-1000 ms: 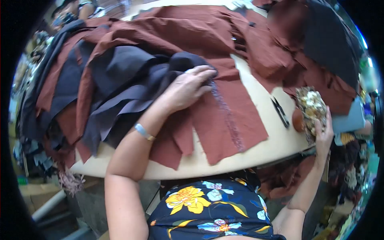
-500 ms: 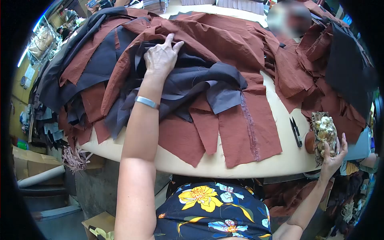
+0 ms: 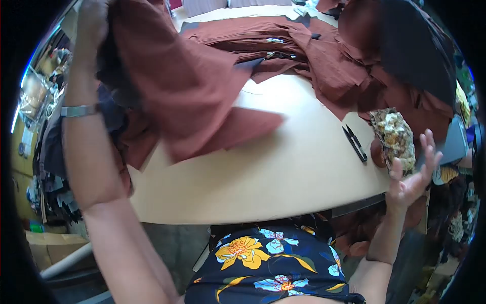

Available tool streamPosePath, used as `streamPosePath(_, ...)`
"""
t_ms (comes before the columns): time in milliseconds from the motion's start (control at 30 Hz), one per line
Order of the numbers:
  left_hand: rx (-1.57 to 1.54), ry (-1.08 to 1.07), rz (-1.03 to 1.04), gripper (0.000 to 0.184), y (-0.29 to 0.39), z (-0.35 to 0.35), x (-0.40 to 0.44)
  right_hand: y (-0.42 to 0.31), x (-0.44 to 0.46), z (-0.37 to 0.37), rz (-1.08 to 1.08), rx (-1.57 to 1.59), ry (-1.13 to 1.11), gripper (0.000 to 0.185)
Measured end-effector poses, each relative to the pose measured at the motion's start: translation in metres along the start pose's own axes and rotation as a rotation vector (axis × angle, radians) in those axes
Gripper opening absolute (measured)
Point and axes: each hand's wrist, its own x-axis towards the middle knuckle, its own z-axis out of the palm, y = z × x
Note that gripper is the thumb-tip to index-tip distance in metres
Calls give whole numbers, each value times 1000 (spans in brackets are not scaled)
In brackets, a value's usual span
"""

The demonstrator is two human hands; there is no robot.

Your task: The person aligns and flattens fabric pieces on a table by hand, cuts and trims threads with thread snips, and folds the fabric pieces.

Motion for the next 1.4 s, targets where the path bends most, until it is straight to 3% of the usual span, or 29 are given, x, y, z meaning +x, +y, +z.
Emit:
streamPosePath(100,-27,-394,6,12,36,-2,19,-15,4,15,-70,-13,-96,61)
streamPosePath(267,-16,-1219,24,13,65,13,4,-23,-4,43,105,455,155,62)
streamPosePath(333,-18,-1441,29,13,65,23,-18,-29,-14,45,215,564,244,63)
streamPosePath(400,-15,-1553,21,13,59,30,-50,-34,-28,53,275,671,195,65)
streamPosePath(467,-2,-1559,52,13,49,32,-86,-37,-40,61,311,731,85,65)
streamPosePath(500,-48,-1454,160,11,41,30,-110,-37,-45,64,296,683,7,65)
streamPosePath(700,222,-1480,162,11,55,5,-144,-34,-38,85,218,544,-341,69)
streamPosePath(800,407,-1076,434,15,75,-5,-155,-30,-22,107,220,468,-480,70)
streamPosePath(867,363,-979,339,25,114,-9,-158,-25,-20,132,205,382,-523,70)
streamPosePath(933,198,-1154,216,45,153,-19,-176,-21,-17,151,125,335,-490,58)
streamPosePath(1033,268,-1244,182,63,162,-22,-233,-21,4,158,131,479,-470,44)
streamPosePath(1067,286,-1195,133,47,153,-21,-239,-20,15,158,95,507,-354,41)
streamPosePath(1133,276,-1013,87,39,127,-24,-239,-20,41,146,79,512,-268,36)
streamPosePath(1233,252,-948,56,27,79,-33,-240,-19,63,142,49,524,-321,53)
streamPosePath(1367,158,-756,185,24,-1,-6,-215,-11,84,182,-166,410,-170,46)
streamPosePath(1400,126,-743,34,23,-11,3,-199,-15,90,176,-167,302,-88,49)
